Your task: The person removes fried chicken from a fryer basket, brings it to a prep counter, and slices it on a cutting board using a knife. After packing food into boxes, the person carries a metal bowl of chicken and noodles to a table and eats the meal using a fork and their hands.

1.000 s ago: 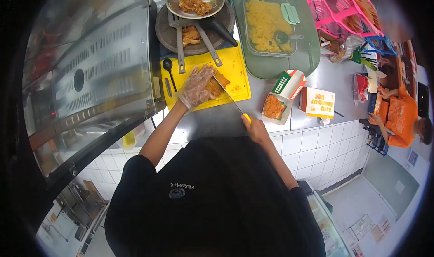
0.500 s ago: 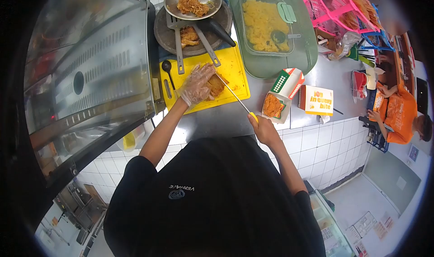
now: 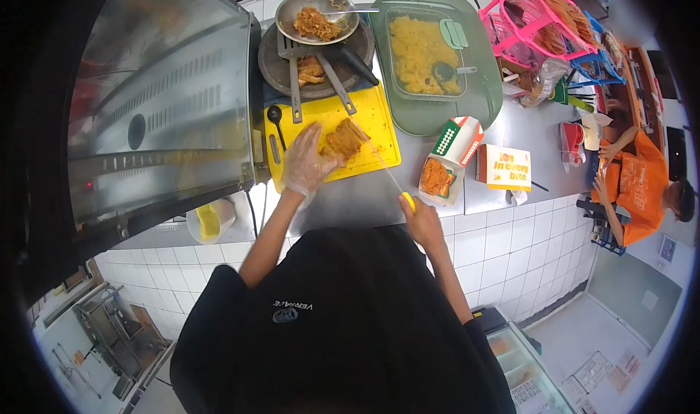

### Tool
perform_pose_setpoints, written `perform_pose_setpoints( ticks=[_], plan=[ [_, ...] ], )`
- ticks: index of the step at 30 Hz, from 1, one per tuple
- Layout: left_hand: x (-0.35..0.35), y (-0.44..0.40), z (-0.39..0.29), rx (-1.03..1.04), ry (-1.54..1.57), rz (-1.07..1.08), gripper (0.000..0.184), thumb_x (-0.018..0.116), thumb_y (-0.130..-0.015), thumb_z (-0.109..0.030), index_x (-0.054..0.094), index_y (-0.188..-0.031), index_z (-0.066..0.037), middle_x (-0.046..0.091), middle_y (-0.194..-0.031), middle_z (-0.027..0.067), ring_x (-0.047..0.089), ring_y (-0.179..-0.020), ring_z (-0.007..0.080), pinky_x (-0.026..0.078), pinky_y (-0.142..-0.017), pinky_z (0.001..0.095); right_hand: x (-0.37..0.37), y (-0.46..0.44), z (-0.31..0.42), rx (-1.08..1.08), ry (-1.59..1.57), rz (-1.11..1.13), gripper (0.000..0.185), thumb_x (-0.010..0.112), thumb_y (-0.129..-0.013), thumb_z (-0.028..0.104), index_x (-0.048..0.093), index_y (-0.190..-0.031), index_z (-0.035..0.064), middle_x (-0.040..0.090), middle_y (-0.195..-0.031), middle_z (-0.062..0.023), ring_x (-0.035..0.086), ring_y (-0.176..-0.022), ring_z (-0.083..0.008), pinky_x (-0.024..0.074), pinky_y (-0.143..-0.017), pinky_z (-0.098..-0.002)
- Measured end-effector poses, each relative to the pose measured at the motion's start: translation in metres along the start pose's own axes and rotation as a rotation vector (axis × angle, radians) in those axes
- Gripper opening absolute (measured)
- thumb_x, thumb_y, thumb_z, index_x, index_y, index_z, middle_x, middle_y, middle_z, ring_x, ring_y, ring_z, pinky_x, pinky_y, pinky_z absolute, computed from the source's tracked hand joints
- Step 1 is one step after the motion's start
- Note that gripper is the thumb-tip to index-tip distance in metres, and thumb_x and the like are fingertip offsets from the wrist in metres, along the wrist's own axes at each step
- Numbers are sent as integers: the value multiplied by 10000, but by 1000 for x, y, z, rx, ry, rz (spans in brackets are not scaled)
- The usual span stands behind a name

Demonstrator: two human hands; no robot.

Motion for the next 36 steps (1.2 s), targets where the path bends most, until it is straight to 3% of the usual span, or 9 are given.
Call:
perform_pose_setpoints(
  ticks=[2,7,10,11,13,15,18,31,36],
  plan=[
    [14,35,6,-243,-120,-7,855,772,-727,-518,508,-1340,15,494,-1370,223,448,-1293,392,327,-1116,479,-9,-1,1,-38,26,-100,560,453,-986,538,622,-948,6,644,-858,-298,613,-886,-494,457,-763,-565],
    [43,37,28,-371,49,-4,690,780,-762,-364,550,-1313,-18,563,-1236,208,563,-1144,388,447,-1025,421,1,-32,-9,-121,75,-19,602,443,-991,543,617,-881,-23,637,-833,-293,618,-843,-480,464,-757,-537],
    [62,27,52,-342,-23,-45,624,714,-823,-152,482,-1385,-9,468,-1394,169,510,-1232,347,438,-1016,421,8,-28,-16,-134,-59,68,632,429,-995,551,609,-867,-41,617,-801,-283,598,-815,-475,460,-773,-513],
    [67,20,54,-333,-64,-81,611,709,-828,-225,507,-1359,-2,467,-1404,211,527,-1226,361,440,-1034,403,12,-26,-14,-199,-110,11,662,404,-997,584,570,-784,-21,565,-635,-191,578,-593,-357,473,-592,-437],
    [79,17,51,-319,-100,-121,611,704,-832,-298,531,-1333,6,466,-1415,252,544,-1220,375,443,-1051,384,25,-21,-32,-28,-260,185,653,389,-997,599,540,-747,15,507,-582,-120,513,-500,-270,421,-495,-385],
    [64,15,16,-452,67,-66,865,747,-782,-309,339,-1456,47,262,-1533,301,343,-1382,440,310,-1137,469,35,-2,-23,146,-522,433,619,336,-988,654,454,-711,113,356,-521,41,308,-368,-61,252,-328,-248],
    [61,15,-22,-501,85,-266,1018,762,-751,-382,225,-1490,70,235,-1522,344,279,-1401,477,244,-1166,494,58,3,-27,205,-689,578,626,314,-979,676,468,-759,111,376,-522,28,325,-371,-79,281,-331,-261],
    [52,23,-38,-225,48,-540,764,761,-717,-282,433,-1360,-31,432,-1341,222,411,-1265,428,336,-1071,538,92,14,-3,194,-1026,970,637,272,-961,718,424,-792,123,306,-510,47,271,-345,-39,235,-304,-202],
    [46,24,-123,-172,52,-377,803,762,-722,-266,414,-1394,2,405,-1383,242,390,-1291,426,315,-1088,519,51,65,-37,205,-1038,1017,646,241,-944,748,410,-788,144,298,-519,63,265,-361,-16,224,-313,-187]
  ],
)
Point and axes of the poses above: each hand's wrist, its own y-axis away from the middle knuckle, its own x-axis out of the palm, z = x × y, the point moved 6 cm from there along -y, towards the middle knuckle
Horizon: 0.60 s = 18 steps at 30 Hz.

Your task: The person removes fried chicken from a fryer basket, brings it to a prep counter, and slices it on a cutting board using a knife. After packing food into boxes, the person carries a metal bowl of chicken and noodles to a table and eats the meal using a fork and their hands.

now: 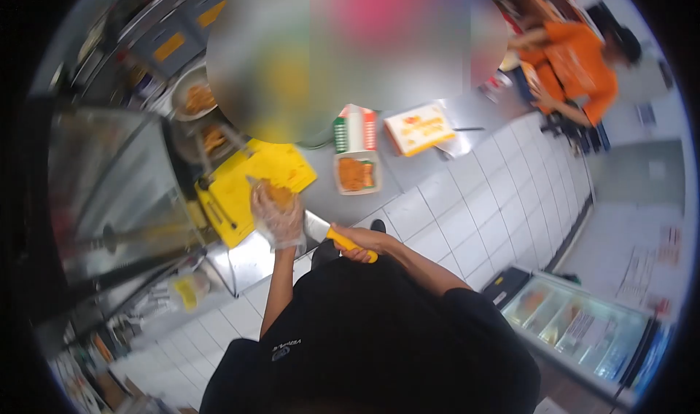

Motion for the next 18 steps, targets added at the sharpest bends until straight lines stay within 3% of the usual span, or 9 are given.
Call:
perform_pose_setpoints(
  ticks=[2,6,12,18],
  plan=[
    [8,5,-39,-15,-165,102,827,764,-716,-321,417,-1387,15,417,-1374,246,401,-1282,433,334,-1082,515,-9,40,-12,-45,-35,-10,624,244,-966,711,414,-784,138,317,-524,55,282,-367,-19,238,-309,-186],
    [48,26,-137,119,-77,155,855,765,-708,-366,416,-1383,25,426,-1368,252,407,-1284,437,344,-1079,519,-43,117,-60,-104,-194,13,625,254,-959,718,412,-794,137,328,-531,53,288,-367,-17,245,-305,-183],
    [145,57,-317,319,59,430,853,768,-733,-335,379,-1393,42,382,-1398,249,345,-1331,425,299,-1118,504,-114,246,-116,-366,-476,13,633,218,-969,706,403,-813,121,327,-532,36,274,-360,-32,239,-289,-195],
    [255,79,-450,507,51,518,858,783,-699,-388,424,-1373,5,392,-1404,241,384,-1299,415,344,-1083,471,-189,332,-144,-557,-657,-30,623,263,-966,708,410,-820,120,319,-530,31,254,-349,-33,244,-292,-191]
  ],
)
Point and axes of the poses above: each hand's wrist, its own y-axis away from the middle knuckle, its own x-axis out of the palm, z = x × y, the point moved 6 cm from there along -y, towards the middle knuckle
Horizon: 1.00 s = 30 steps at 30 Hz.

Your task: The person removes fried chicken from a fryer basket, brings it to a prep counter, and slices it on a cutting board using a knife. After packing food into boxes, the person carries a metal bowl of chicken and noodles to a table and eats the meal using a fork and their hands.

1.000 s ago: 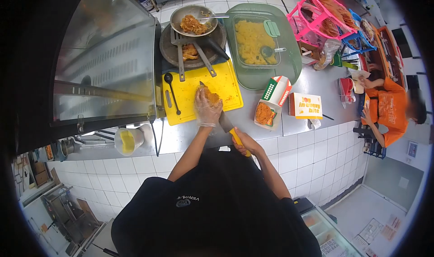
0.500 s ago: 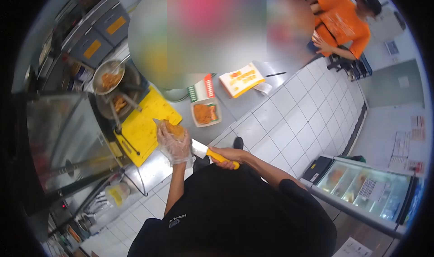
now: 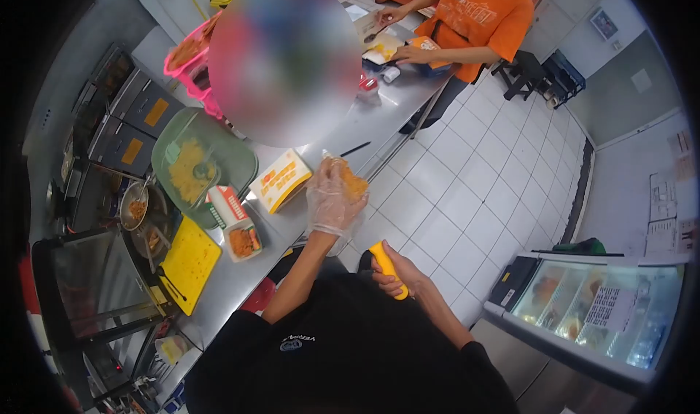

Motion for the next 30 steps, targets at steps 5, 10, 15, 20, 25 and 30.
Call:
perform_pose_setpoints(
  ticks=[5,10,15,20,25,30],
  plan=[
    [59,-68,-47,97,71,85,918,798,-683,-348,364,-1412,0,376,-1389,232,401,-1282,408,360,-1065,476,-30,13,63,-144,-133,44,608,277,-972,693,425,-807,128,323,-523,27,253,-342,-40,238,-297,-187],
    [115,-148,-54,107,96,6,948,810,-666,-323,341,-1424,1,383,-1370,234,411,-1264,409,369,-1057,475,-64,5,148,-174,-176,24,629,268,-967,704,433,-808,118,330,-516,25,263,-332,-40,248,-288,-190],
    [158,-266,-46,-2,217,27,947,812,-664,-339,351,-1416,8,388,-1365,239,420,-1259,405,381,-1045,480,-86,-11,275,-164,-150,8,602,295,-977,679,427,-808,117,315,-524,29,256,-340,-47,239,-293,-192],
    [191,-393,-30,-139,35,-40,856,803,-683,-360,422,-1359,2,476,-1308,221,478,-1218,390,434,-1009,435,-100,-34,410,-155,-123,2,593,310,-984,663,441,-831,106,331,-526,26,260,-333,-42,230,-277,-185],
    [279,-503,7,-234,84,-72,746,781,-705,-418,493,-1228,29,546,-1178,241,560,-1103,374,482,-910,459,-128,-52,512,-196,-138,-88,552,354,-998,619,458,-841,100,343,-541,32,280,-337,-55,235,-290,-203],
    [345,-541,37,-518,91,-99,610,738,-724,-462,610,-1069,24,603,-1062,235,608,-987,381,506,-849,443,-152,-10,522,-238,-112,-216,561,337,-1010,600,469,-827,87,351,-530,16,290,-331,-70,264,-279,-208]
  ],
)
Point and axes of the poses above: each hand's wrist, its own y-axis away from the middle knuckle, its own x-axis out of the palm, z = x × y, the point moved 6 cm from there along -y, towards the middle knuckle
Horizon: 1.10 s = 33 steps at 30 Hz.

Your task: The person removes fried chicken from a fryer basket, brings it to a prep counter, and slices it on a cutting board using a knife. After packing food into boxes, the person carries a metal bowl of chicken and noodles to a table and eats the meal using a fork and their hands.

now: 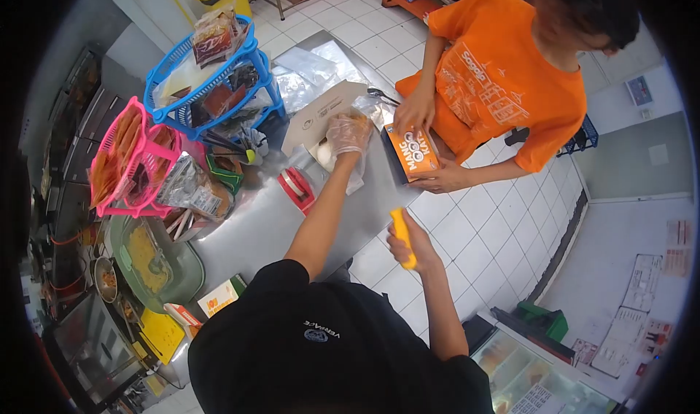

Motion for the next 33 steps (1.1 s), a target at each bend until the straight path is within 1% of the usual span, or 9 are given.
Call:
perform_pose_setpoints(
  ticks=[4,7,11,15,17,22,25,27,33],
  plan=[
    [-11,20,-4,288,59,-357,442,751,-692,-421,690,-891,-31,641,-978,203,644,-888,358,525,-787,441,-23,63,-32,-12,27,-88,575,288,-1018,601,465,-833,87,354,-523,9,284,-322,-72,257,-274,-216],
    [9,19,-2,310,-93,-108,232,683,-737,-313,738,-707,-90,665,-716,143,672,-698,312,543,-676,442,-32,96,-69,-8,8,-105,572,263,-1023,596,459,-846,89,351,-533,4,272,-327,-71,256,-281,-217],
    [31,11,6,332,-157,16,215,602,-816,-229,747,-753,-84,699,-769,170,688,-710,330,543,-633,451,-28,115,-90,-79,45,-111,579,243,-1018,611,455,-854,98,337,-535,0,260,-329,-67,257,-286,-214],
    [-93,83,8,390,-198,24,249,668,-836,-307,740,-859,-70,715,-869,145,691,-838,305,543,-761,375,-20,125,-106,-145,168,-103,564,252,-1020,606,449,-863,102,337,-544,-1,265,-338,-71,258,-297,-218],
    [-184,152,41,479,336,-275,204,619,-893,-227,722,-936,-56,711,-943,153,695,-796,313,551,-686,404,-15,124,-116,-163,302,-80,547,267,-1022,600,442,-874,103,334,-551,1,278,-356,-74,261,-309,-227],
    [-312,352,226,-125,840,-617,245,563,-1008,-275,623,-1097,-54,653,-870,59,633,-711,125,515,-578,260,41,96,-165,-14,987,71,332,460,-1023,333,476,-806,82,419,-551,9,383,-389,-62,305,-353,-224],
    [-386,454,328,-426,1004,-897,284,520,-1029,-331,580,-1124,-70,556,-722,-5,541,-594,74,463,-515,222,108,58,-222,-182,1652,294,259,568,-951,287,552,-919,31,572,-658,-123,564,-553,-260,458,-525,-353],
    [-421,514,383,-677,1023,-1217,182,518,-1009,-254,529,-900,-109,482,-651,-24,492,-550,86,414,-481,226,168,44,-276,-321,1873,518,295,604,-910,286,581,-1028,16,641,-810,-216,619,-765,-402,493,-700,-454],
    [-429,615,480,-741,1291,-1544,292,486,-997,-285,433,-739,-159,416,-616,-18,421,-501,114,363,-450,267,254,-33,-481,-349,2207,840,436,580,-891,344,545,-1175,15,662,-978,-271,636,-936,-451,498,-799,-534]
  ],
)
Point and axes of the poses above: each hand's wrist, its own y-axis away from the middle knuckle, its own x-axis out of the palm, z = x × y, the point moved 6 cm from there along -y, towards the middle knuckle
